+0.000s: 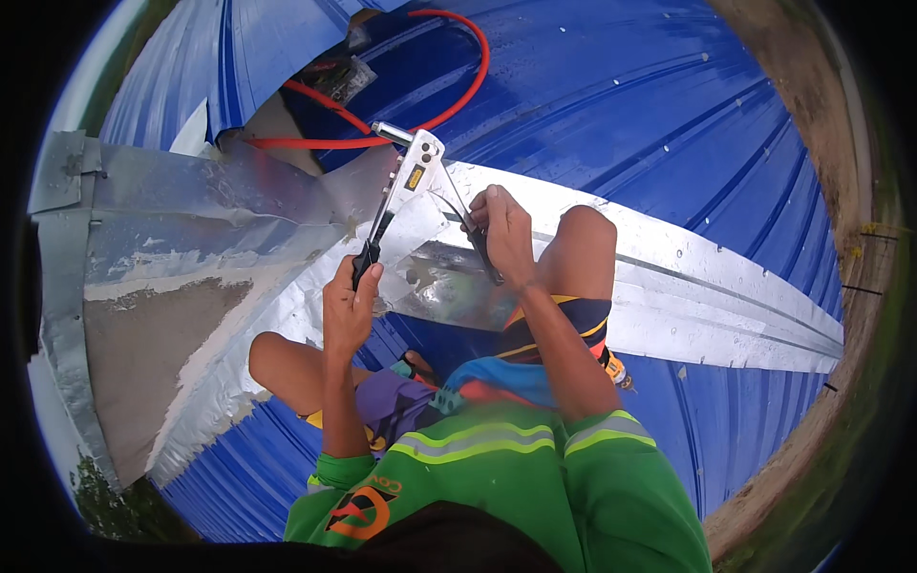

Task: The person installs metal flashing on a corrugated roof by drilling holes with a power drill and then securing it using a rivet tool.

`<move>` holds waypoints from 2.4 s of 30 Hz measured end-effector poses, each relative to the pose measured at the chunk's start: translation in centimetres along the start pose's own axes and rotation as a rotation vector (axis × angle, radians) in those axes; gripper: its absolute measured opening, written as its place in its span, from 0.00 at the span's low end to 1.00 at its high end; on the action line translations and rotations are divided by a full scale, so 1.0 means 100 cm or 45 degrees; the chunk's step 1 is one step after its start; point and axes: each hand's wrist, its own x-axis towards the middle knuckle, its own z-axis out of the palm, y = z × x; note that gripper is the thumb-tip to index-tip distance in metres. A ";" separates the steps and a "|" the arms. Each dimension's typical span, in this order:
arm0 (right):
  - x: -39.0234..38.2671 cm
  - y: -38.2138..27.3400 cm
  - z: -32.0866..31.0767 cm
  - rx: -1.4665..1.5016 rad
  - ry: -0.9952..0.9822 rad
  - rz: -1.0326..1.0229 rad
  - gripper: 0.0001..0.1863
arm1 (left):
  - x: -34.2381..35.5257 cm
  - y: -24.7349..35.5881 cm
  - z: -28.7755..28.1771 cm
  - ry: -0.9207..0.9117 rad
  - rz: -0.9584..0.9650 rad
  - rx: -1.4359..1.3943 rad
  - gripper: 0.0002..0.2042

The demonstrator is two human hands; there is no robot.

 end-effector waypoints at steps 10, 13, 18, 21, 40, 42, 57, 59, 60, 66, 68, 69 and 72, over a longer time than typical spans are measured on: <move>-0.043 -0.009 -0.159 -0.550 0.489 -0.293 0.17 | -0.033 0.004 -0.175 0.362 0.208 0.822 0.10; -0.088 0.045 -0.219 -0.765 0.639 -0.087 0.19 | -0.043 -0.002 -0.217 0.182 -0.013 0.895 0.10; -0.233 0.137 -0.305 -1.124 1.078 0.694 0.18 | -0.041 -0.034 -0.218 -0.060 -0.097 1.020 0.10; -0.310 0.185 -0.304 -1.164 1.137 1.080 0.16 | -0.050 -0.095 -0.234 -0.209 -0.337 1.049 0.11; -0.339 0.319 -0.287 -0.880 1.141 1.040 0.40 | -0.268 -0.345 -0.089 0.140 -0.923 0.590 0.23; -0.326 0.293 -0.259 -0.994 1.099 0.941 0.37 | -0.263 -0.334 -0.092 0.201 -1.008 0.528 0.23; -0.172 0.113 -0.206 -0.318 0.936 0.384 0.08 | 0.125 -0.010 -0.108 -1.119 -0.359 0.334 0.23; -0.163 0.078 -0.178 -0.326 0.870 0.474 0.08 | 0.150 0.001 -0.078 -1.237 -0.200 0.498 0.22; -0.156 0.066 -0.167 -0.331 0.811 0.566 0.08 | 0.164 0.004 -0.065 -1.221 -0.029 0.679 0.22; -0.172 0.119 -0.188 -0.494 0.711 0.343 0.07 | 0.221 -0.073 0.044 -0.975 0.072 1.035 0.21; -0.167 0.109 -0.180 -0.562 0.715 0.370 0.07 | 0.216 -0.117 0.072 -0.988 0.242 1.427 0.25; -0.168 0.111 -0.185 -0.582 0.716 0.367 0.07 | 0.211 -0.137 0.082 -0.971 0.333 1.460 0.30; -0.174 0.113 -0.185 -0.706 0.843 0.198 0.07 | 0.208 -0.158 0.088 -0.964 0.522 1.680 0.34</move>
